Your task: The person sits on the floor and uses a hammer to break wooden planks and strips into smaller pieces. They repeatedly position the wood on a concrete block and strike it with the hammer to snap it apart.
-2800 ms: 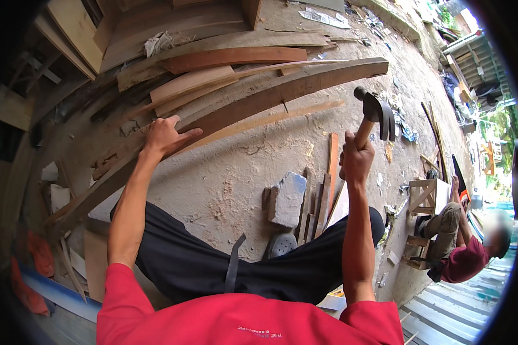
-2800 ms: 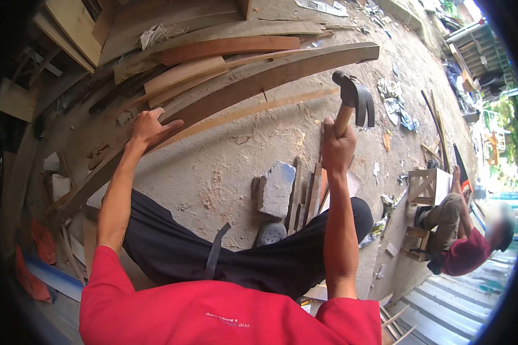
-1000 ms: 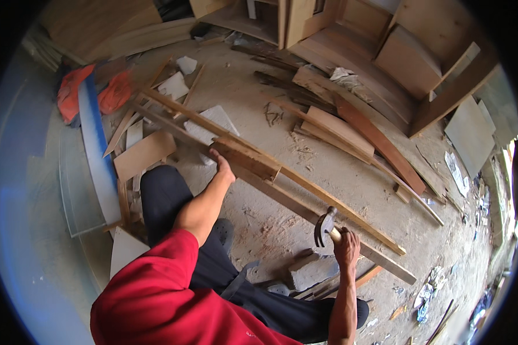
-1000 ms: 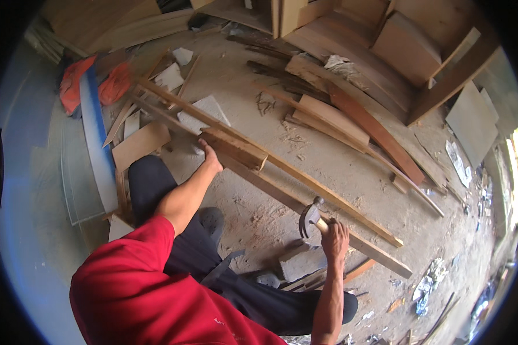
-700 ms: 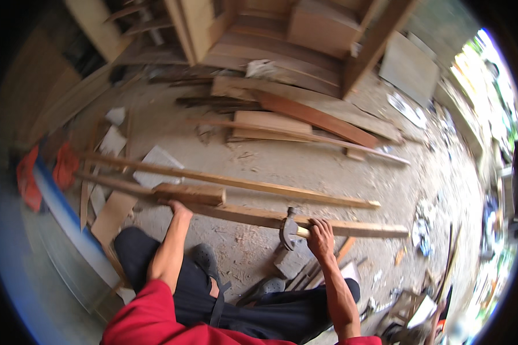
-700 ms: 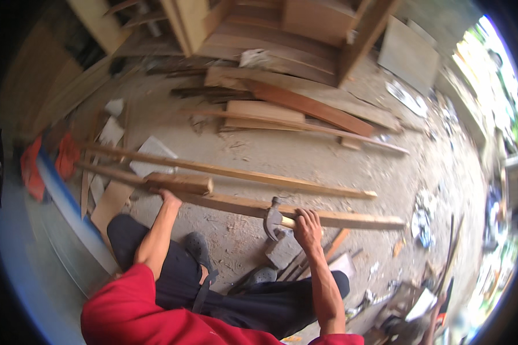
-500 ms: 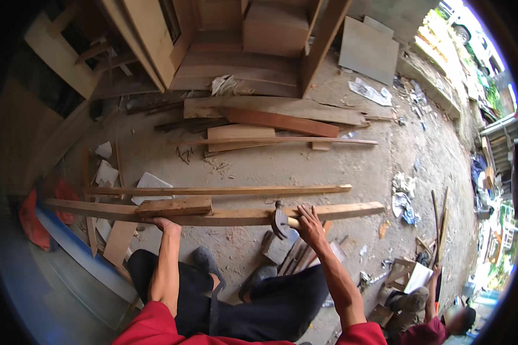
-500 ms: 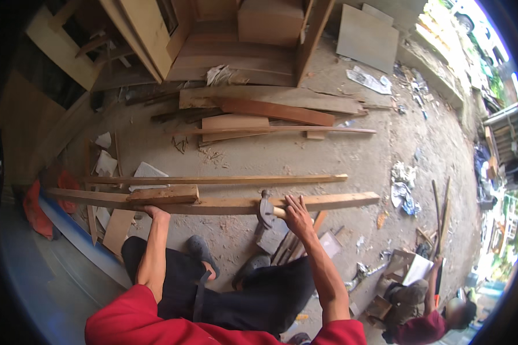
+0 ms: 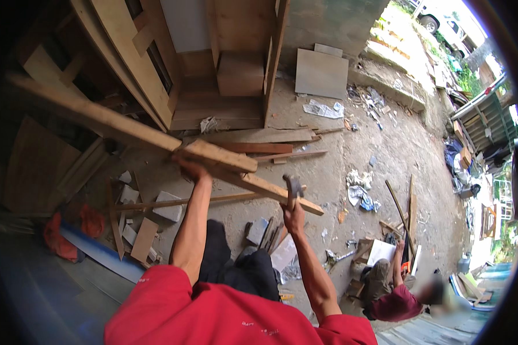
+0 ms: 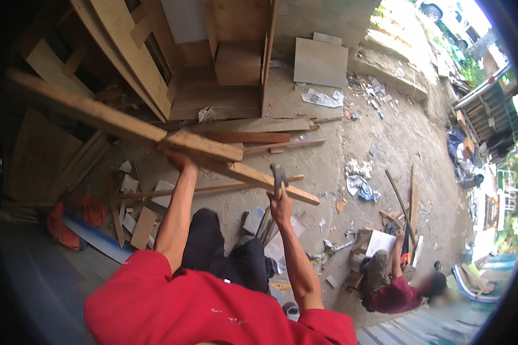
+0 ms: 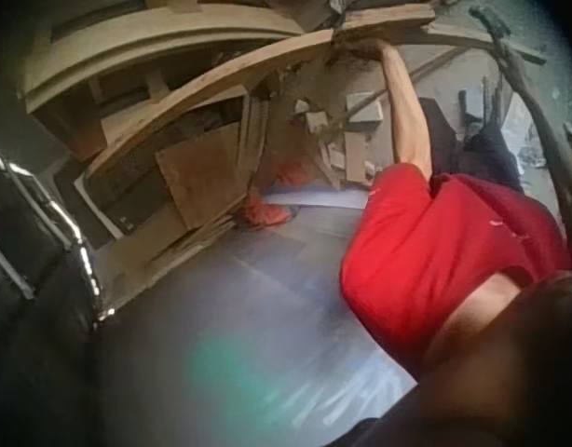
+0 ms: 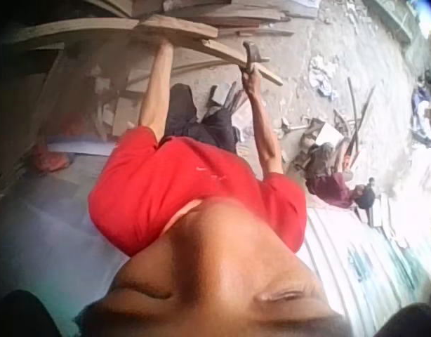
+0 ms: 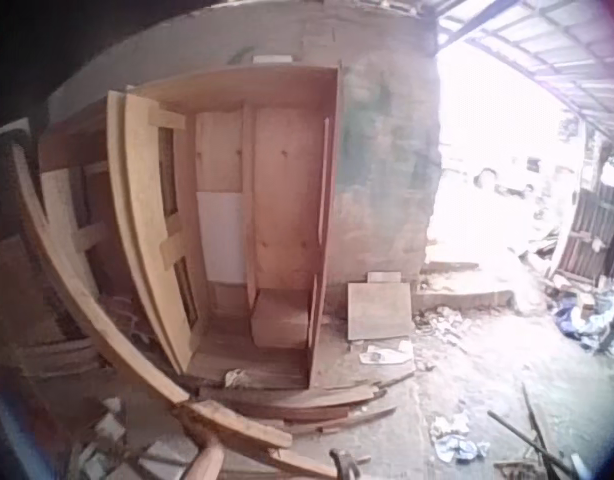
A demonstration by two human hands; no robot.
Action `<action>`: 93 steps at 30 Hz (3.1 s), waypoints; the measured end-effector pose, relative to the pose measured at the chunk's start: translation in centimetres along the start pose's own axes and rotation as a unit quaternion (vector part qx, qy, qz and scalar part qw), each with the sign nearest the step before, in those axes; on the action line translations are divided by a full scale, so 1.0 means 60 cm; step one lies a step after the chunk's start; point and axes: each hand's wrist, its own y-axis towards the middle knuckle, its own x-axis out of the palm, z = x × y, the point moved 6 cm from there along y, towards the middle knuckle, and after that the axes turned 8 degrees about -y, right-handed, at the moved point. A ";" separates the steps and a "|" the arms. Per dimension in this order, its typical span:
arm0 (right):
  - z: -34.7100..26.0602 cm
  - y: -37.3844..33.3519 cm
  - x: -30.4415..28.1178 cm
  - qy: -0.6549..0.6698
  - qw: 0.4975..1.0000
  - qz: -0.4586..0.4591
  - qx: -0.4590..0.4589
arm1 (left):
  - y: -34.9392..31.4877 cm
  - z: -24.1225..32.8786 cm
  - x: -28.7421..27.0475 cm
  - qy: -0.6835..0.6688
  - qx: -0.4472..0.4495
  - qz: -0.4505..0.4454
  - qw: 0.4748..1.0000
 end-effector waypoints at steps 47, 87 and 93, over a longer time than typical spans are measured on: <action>0.114 1.413 -0.327 0.468 0.867 0.037 0.165 | -0.323 -0.462 1.564 0.040 0.234 -0.408 0.881; 0.055 2.276 -0.408 0.196 0.952 -0.170 0.165 | 0.175 -0.912 2.098 0.279 0.247 -0.189 0.908; 0.063 2.288 -0.366 0.167 0.953 -0.195 0.160 | 0.239 -0.906 2.125 0.381 0.215 -0.097 0.894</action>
